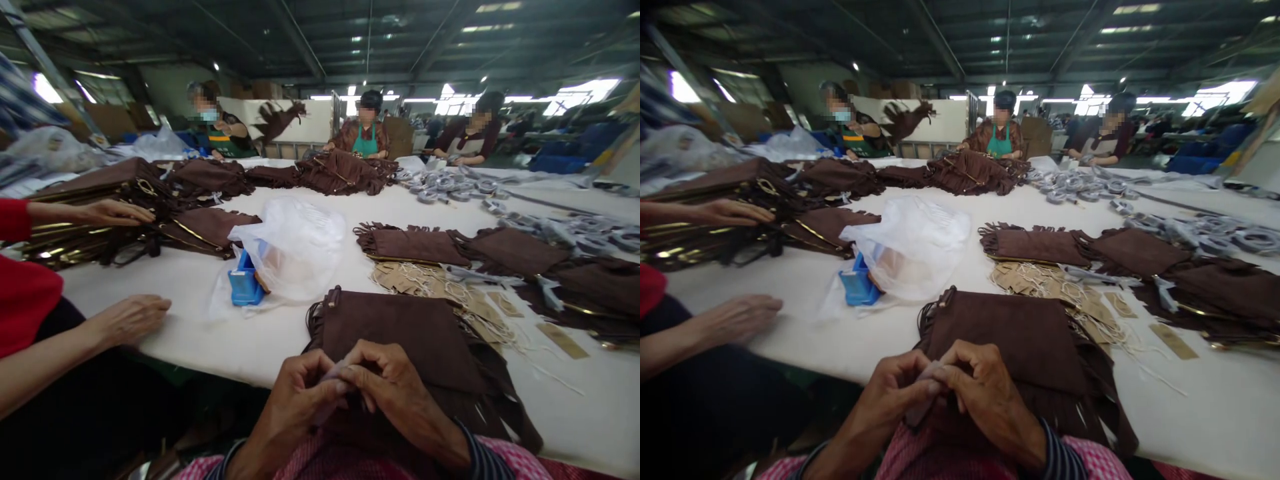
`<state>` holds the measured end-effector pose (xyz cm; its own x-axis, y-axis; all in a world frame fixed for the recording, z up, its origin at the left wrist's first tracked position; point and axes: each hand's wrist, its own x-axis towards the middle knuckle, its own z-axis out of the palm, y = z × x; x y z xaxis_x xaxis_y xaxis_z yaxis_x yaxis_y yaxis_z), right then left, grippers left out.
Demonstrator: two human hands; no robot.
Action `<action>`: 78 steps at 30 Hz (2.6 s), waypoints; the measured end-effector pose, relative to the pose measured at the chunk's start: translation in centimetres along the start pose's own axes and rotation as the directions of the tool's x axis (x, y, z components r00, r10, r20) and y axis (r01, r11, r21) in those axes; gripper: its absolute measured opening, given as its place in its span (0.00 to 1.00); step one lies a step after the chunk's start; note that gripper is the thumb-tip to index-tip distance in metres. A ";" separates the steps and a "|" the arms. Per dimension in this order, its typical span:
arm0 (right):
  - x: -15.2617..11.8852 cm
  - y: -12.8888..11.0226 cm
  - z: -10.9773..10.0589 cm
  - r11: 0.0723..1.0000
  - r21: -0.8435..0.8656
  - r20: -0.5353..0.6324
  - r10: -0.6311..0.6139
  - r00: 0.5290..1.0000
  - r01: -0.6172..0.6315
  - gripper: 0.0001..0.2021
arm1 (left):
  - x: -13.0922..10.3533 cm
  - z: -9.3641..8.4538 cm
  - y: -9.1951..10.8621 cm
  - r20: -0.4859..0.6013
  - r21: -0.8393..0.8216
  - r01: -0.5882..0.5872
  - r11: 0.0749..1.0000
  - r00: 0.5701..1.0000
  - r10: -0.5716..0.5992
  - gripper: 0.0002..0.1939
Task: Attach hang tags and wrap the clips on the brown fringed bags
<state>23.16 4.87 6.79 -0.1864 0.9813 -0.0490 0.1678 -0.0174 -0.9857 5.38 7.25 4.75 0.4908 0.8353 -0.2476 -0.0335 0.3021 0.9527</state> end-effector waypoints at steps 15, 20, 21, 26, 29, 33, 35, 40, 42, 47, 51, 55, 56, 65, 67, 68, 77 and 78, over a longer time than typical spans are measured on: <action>16.4 2.4 -7.7 0.855 -0.422 0.261 -0.204 0.943 0.302 0.08 | 5.8 -4.4 3.0 -0.101 0.388 -0.219 0.896 0.955 0.277 0.18; 15.8 -0.2 -7.6 0.964 -0.240 0.128 -0.087 0.988 0.116 0.17 | 4.9 -2.6 2.3 -0.074 0.470 -0.243 0.849 0.947 0.313 0.14; 15.6 -1.0 -7.7 0.971 -0.219 0.115 -0.072 0.991 0.096 0.18 | 4.6 -2.2 2.3 -0.081 0.485 -0.244 0.840 0.944 0.321 0.14; 15.0 -3.9 -7.5 0.984 -0.157 0.110 -0.070 0.991 0.087 0.20 | 3.1 -0.5 2.1 -0.068 0.565 -0.291 0.772 0.916 0.395 0.14; 14.3 -4.8 -6.4 0.981 -0.169 0.119 -0.071 0.990 0.091 0.17 | 2.3 -0.2 1.8 -0.010 0.594 -0.340 0.729 0.903 0.430 0.14; 12.6 -4.9 -4.9 0.969 -0.205 0.172 -0.103 0.980 0.138 0.15 | 1.3 -1.4 1.9 -0.032 0.569 -0.327 0.755 0.908 0.417 0.13; 12.0 -4.6 -4.4 0.956 -0.239 0.212 -0.123 0.970 0.173 0.17 | 1.0 -2.6 2.3 -0.121 0.514 -0.297 0.805 0.904 0.410 0.13; 11.5 -3.3 -3.4 0.888 -0.356 0.363 -0.156 0.919 0.291 0.22 | 1.3 -5.8 2.6 -0.286 0.249 -0.140 0.958 0.935 0.210 0.13; 11.5 -2.8 -2.8 0.887 -0.350 0.405 -0.147 0.902 0.301 0.22 | 1.5 -6.7 2.2 -0.305 0.234 -0.150 0.960 0.927 0.219 0.13; 11.6 -1.9 -2.2 0.961 -0.235 0.453 -0.024 0.891 0.145 0.16 | 1.2 -7.8 1.6 -0.301 0.303 -0.121 0.945 0.929 0.215 0.13; 11.9 -1.4 -2.2 0.976 -0.203 0.468 0.030 0.883 0.074 0.16 | 1.0 -8.4 2.1 -0.246 0.332 -0.120 0.936 0.947 0.208 0.12; 12.0 -1.1 -2.0 0.982 -0.183 0.502 0.053 0.863 0.046 0.18 | 1.1 -9.1 2.7 -0.232 0.353 -0.084 0.932 0.957 0.174 0.12; 12.0 -1.0 -1.9 0.982 -0.183 0.505 0.048 0.862 0.052 0.18 | 1.2 -9.3 2.9 -0.225 0.356 -0.076 0.931 0.960 0.165 0.12; 12.4 -1.4 -1.7 0.974 -0.196 0.542 0.014 0.840 0.110 0.14 | 1.0 -9.7 4.4 -0.158 0.468 -0.077 0.881 0.973 0.169 0.12; 12.4 -1.5 -1.6 0.972 -0.210 0.546 0.024 0.838 0.109 0.14 | 1.0 -9.8 4.7 -0.145 0.497 -0.084 0.864 0.973 0.178 0.12; 12.4 -1.6 -1.6 0.970 -0.219 0.552 0.031 0.833 0.108 0.14 | 1.0 -9.8 4.8 -0.137 0.507 -0.085 0.858 0.975 0.177 0.11; 13.5 -2.4 -1.5 0.874 -0.407 0.622 0.052 0.781 0.265 0.13 | 1.8 -10.2 5.9 0.005 0.622 -0.151 0.768 0.982 0.189 0.11; 13.6 -2.4 -1.4 0.862 -0.419 0.630 0.050 0.775 0.285 0.13 | 2.0 -10.1 5.9 0.029 0.643 -0.163 0.748 0.982 0.189 0.11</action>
<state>21.61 18.54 8.73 -0.7459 0.6385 -0.1894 0.4973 0.3448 -0.7961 -2.63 15.35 8.12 0.5011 0.8635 -0.0580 0.4548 -0.2057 0.8665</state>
